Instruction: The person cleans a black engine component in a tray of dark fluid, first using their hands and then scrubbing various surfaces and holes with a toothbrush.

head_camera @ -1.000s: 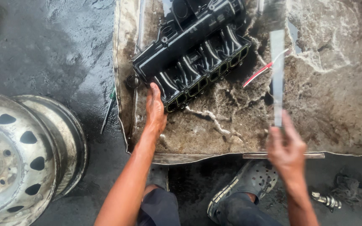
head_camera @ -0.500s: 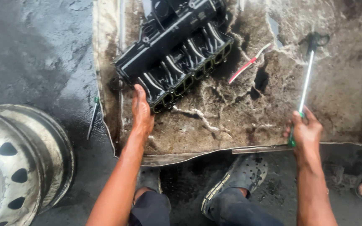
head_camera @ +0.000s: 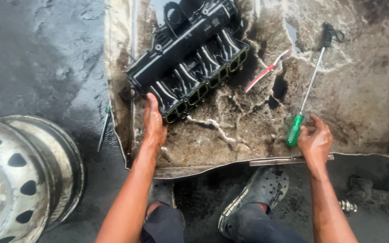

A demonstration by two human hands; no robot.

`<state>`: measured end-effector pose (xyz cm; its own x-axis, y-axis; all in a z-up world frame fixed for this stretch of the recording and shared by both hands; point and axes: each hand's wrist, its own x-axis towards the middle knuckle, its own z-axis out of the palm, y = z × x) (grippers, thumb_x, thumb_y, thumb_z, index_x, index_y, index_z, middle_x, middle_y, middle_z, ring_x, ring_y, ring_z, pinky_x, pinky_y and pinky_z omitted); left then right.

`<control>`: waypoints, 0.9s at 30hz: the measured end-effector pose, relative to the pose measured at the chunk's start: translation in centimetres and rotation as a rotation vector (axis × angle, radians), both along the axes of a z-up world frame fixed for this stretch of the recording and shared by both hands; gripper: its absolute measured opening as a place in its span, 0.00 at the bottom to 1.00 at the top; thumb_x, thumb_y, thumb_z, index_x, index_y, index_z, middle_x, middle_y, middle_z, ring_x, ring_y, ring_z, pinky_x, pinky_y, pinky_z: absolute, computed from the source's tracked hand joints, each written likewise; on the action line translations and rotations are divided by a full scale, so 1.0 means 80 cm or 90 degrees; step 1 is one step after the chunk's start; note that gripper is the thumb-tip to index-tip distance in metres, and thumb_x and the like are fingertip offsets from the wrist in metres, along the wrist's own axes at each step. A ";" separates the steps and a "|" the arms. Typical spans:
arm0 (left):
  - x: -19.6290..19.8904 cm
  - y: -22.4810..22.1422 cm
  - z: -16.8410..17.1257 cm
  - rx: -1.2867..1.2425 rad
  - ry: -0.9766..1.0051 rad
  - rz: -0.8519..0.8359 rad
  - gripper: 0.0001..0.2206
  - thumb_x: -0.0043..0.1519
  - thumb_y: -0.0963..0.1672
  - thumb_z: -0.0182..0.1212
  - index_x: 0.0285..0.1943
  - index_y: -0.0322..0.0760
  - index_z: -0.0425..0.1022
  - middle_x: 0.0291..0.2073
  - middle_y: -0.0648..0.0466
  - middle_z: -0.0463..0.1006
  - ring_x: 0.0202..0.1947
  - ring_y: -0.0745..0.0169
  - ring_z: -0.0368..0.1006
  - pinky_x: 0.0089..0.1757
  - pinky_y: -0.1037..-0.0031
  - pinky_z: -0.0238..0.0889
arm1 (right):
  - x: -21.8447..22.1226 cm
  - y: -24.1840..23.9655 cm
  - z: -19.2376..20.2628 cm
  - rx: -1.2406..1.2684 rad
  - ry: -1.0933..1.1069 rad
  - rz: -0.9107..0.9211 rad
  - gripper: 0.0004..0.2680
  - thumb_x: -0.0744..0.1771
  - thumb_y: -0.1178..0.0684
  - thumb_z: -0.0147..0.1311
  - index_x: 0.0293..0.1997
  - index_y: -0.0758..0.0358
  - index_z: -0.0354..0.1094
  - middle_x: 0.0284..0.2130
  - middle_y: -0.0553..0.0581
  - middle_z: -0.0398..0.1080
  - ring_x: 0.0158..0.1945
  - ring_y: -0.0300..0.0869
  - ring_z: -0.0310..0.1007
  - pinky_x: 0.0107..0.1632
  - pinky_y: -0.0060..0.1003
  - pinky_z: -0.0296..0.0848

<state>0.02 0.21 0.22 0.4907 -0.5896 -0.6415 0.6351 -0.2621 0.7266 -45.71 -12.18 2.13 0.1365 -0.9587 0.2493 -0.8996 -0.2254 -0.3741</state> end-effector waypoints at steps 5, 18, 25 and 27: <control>-0.001 0.001 -0.001 -0.135 0.017 0.012 0.47 0.55 0.66 0.52 0.80 0.48 0.42 0.79 0.48 0.45 0.78 0.39 0.42 0.66 0.35 0.40 | 0.027 0.015 0.017 -0.016 -0.038 0.045 0.13 0.67 0.60 0.57 0.59 0.67 0.71 0.44 0.66 0.74 0.43 0.53 0.77 0.51 0.47 0.74; -0.001 -0.002 -0.005 -0.025 -0.005 -0.001 0.57 0.45 0.62 0.69 0.81 0.47 0.37 0.78 0.46 0.48 0.77 0.41 0.41 0.63 0.30 0.35 | 0.048 0.023 0.031 -0.050 0.015 0.060 0.09 0.68 0.58 0.58 0.54 0.64 0.75 0.42 0.66 0.74 0.45 0.57 0.76 0.49 0.49 0.74; -0.003 0.008 0.004 -0.018 -0.040 -0.025 0.55 0.46 0.61 0.68 0.81 0.49 0.41 0.78 0.48 0.47 0.76 0.42 0.40 0.62 0.29 0.37 | 0.047 0.029 0.027 -0.052 -0.001 0.075 0.07 0.69 0.58 0.57 0.52 0.64 0.75 0.43 0.65 0.75 0.44 0.55 0.77 0.49 0.48 0.75; -0.003 0.016 0.011 0.011 -0.048 -0.042 0.55 0.47 0.61 0.67 0.81 0.49 0.38 0.78 0.47 0.43 0.77 0.41 0.39 0.62 0.29 0.38 | 0.046 0.035 0.027 -0.050 -0.008 0.078 0.07 0.69 0.58 0.56 0.51 0.65 0.75 0.43 0.65 0.74 0.44 0.55 0.77 0.49 0.48 0.75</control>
